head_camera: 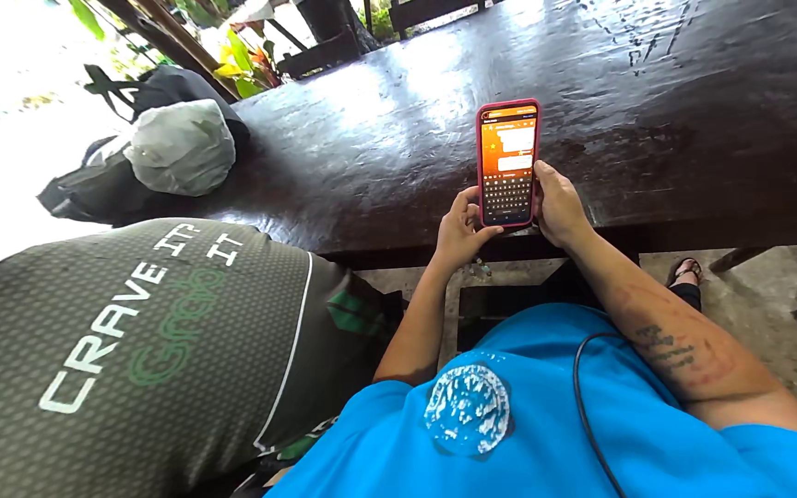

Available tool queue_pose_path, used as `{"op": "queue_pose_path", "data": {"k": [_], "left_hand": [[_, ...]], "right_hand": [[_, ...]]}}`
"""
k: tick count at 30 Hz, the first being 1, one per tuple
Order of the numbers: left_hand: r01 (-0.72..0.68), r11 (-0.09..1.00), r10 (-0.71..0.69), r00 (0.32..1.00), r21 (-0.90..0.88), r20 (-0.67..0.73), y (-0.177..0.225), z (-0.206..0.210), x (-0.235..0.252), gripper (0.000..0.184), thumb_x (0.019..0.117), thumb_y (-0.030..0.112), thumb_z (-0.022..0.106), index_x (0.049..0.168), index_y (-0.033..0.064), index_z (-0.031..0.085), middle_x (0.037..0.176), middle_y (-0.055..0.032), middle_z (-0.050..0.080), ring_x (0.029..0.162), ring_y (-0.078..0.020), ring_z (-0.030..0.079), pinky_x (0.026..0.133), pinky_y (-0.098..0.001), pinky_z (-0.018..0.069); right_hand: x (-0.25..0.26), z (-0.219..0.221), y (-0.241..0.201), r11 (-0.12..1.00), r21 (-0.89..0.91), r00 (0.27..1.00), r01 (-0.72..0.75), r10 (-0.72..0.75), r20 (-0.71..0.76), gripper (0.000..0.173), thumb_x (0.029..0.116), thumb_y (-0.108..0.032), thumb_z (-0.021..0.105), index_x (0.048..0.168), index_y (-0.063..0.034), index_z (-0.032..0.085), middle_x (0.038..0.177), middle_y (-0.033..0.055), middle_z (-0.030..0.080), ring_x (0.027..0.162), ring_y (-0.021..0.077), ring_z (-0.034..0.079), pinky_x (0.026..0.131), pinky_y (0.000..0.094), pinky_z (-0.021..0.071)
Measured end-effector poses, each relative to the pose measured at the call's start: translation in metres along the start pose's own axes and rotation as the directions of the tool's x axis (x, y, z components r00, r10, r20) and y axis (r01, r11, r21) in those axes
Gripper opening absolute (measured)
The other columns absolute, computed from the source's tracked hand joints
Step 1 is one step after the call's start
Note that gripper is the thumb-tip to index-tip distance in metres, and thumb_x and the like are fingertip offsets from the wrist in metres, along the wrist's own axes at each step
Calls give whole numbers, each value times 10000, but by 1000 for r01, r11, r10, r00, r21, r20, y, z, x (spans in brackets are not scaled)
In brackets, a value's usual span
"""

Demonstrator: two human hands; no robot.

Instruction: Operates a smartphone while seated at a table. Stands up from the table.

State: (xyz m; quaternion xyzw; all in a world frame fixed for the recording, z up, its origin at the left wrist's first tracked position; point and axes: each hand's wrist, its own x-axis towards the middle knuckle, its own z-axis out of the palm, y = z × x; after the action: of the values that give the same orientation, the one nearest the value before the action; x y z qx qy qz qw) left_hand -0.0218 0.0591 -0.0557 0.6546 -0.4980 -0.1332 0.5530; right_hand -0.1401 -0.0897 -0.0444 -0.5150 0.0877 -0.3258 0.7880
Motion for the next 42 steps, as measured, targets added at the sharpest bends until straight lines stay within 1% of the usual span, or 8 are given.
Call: {"op": "queue_pose_path", "data": {"k": [6, 9, 20, 29, 35, 38, 39, 42], "left_hand": [[-2, 1000, 2, 1000, 8, 2, -1, 0, 0, 746, 786, -62, 808, 1426, -3, 430, 1019, -88, 729, 882, -118, 714, 808, -285, 596], [-9, 1000, 9, 1000, 6, 3, -1, -1, 0, 742, 785, -67, 806, 1422, -4, 431, 1013, -88, 728, 880, -122, 713, 808, -289, 598], [-18, 1000, 18, 1000, 17, 3, 1, 0, 0, 730, 788, -64, 804, 1415, -6, 434, 1005, -85, 729, 875, -115, 714, 812, -287, 597], [-8, 999, 8, 1000, 42, -3, -1, -1, 0, 740, 789, -44, 815, 1425, 0, 439, 1010, -80, 727, 879, -113, 708, 801, -286, 593], [-12, 1000, 12, 1000, 16, -5, -2, -1, -1, 738, 787, -50, 815, 1420, 11, 442, 989, -67, 728, 856, -97, 701, 779, -268, 586], [-8, 1000, 8, 1000, -18, -4, -1, -3, 0, 744, 783, -63, 811, 1419, 7, 431, 1004, -71, 730, 859, -97, 704, 782, -262, 588], [0, 1000, 0, 1000, -24, -8, 0, -3, 0, 748, 781, -67, 810, 1420, 8, 427, 1006, -73, 727, 848, -95, 698, 773, -255, 582], [14, 999, -15, 1000, -48, -22, 2, -3, -1, 753, 775, -96, 800, 1415, 4, 417, 1019, -84, 727, 864, -103, 703, 785, -258, 583]], "right_hand": [[1, 0, 1, 1000, -1, 1000, -11, 11, -2, 469, 1140, -303, 228, 1218, -41, 610, 1030, 75, 722, 954, 153, 716, 860, 348, 602], [1, -1, 2, 1000, -6, 1000, 0, 0, 0, 468, 1140, -299, 227, 1191, -43, 615, 1011, 74, 720, 940, 149, 716, 846, 342, 604], [0, 0, 1, 1000, -11, 1000, 4, -5, -7, 461, 1140, -294, 238, 1192, -43, 622, 1008, 63, 724, 936, 133, 715, 839, 326, 602], [1, -1, 2, 1000, -14, 1000, -1, 1, -1, 466, 1138, -296, 242, 1197, -38, 626, 1014, 76, 729, 938, 156, 721, 841, 353, 609], [1, -1, 0, 999, -21, 999, -27, 27, 18, 407, 1136, -271, 283, 1270, -41, 591, 1035, 69, 723, 939, 143, 720, 838, 335, 610], [3, -6, 2, 999, -44, 990, -24, 30, 136, 360, 1099, -153, 364, 1424, -46, 475, 1155, 88, 696, 1016, 155, 706, 899, 341, 597], [3, -7, 2, 998, -66, 983, -18, 30, 182, 417, 1066, -84, 419, 1481, -46, 402, 1211, 100, 674, 1048, 158, 698, 925, 341, 591], [3, -9, -3, 987, -156, 960, -31, 73, 271, 791, 925, 81, 544, 1601, -82, 168, 1359, 126, 607, 1133, 154, 678, 974, 316, 573]]}}
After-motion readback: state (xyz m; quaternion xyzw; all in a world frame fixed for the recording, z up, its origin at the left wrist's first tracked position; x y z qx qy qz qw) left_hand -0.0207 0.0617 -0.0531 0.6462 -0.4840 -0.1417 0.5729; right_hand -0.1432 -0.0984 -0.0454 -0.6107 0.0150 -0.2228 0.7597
